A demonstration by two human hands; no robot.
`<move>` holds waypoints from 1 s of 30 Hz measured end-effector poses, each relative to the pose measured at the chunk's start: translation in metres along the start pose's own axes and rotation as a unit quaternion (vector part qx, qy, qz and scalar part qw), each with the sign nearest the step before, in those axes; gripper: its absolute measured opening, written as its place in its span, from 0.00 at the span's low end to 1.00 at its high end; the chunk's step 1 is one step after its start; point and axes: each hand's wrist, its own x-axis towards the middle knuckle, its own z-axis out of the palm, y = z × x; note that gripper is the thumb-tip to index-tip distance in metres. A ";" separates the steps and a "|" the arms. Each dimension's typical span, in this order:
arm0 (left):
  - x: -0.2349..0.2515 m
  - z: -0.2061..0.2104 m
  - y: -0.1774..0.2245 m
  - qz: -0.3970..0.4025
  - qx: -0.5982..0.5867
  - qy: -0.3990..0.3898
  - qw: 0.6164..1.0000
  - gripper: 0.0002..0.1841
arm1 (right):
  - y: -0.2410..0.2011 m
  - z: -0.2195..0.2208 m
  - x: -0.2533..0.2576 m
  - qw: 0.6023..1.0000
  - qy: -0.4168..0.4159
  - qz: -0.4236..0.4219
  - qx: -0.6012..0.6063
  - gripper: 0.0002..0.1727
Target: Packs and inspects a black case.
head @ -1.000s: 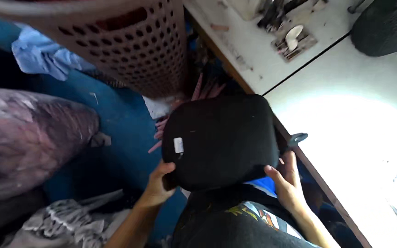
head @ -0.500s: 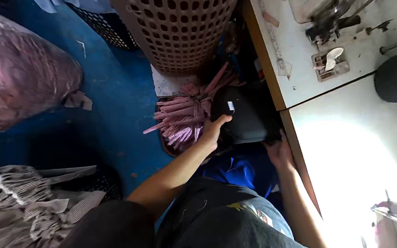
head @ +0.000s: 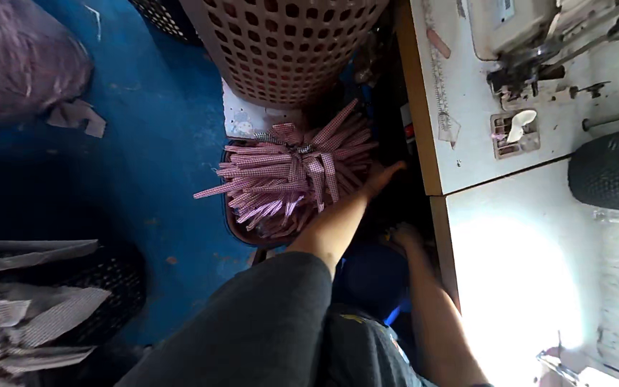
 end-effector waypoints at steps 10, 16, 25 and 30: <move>0.048 0.032 -0.073 -0.034 0.057 0.054 0.996 0.55 | 0.011 0.006 -0.053 0.971 0.117 0.057 0.199 0.27; 0.028 0.054 -0.088 0.205 0.430 0.084 0.875 0.33 | 0.032 0.042 -0.084 0.942 0.285 -0.059 0.168 0.23; 0.022 0.032 -0.087 0.122 0.595 -0.160 0.778 0.43 | 0.059 0.087 -0.149 0.910 0.306 -0.203 0.191 0.24; -0.091 0.007 -0.001 0.161 0.540 -0.284 0.776 0.22 | 0.083 0.095 -0.190 0.874 0.253 -0.271 0.313 0.19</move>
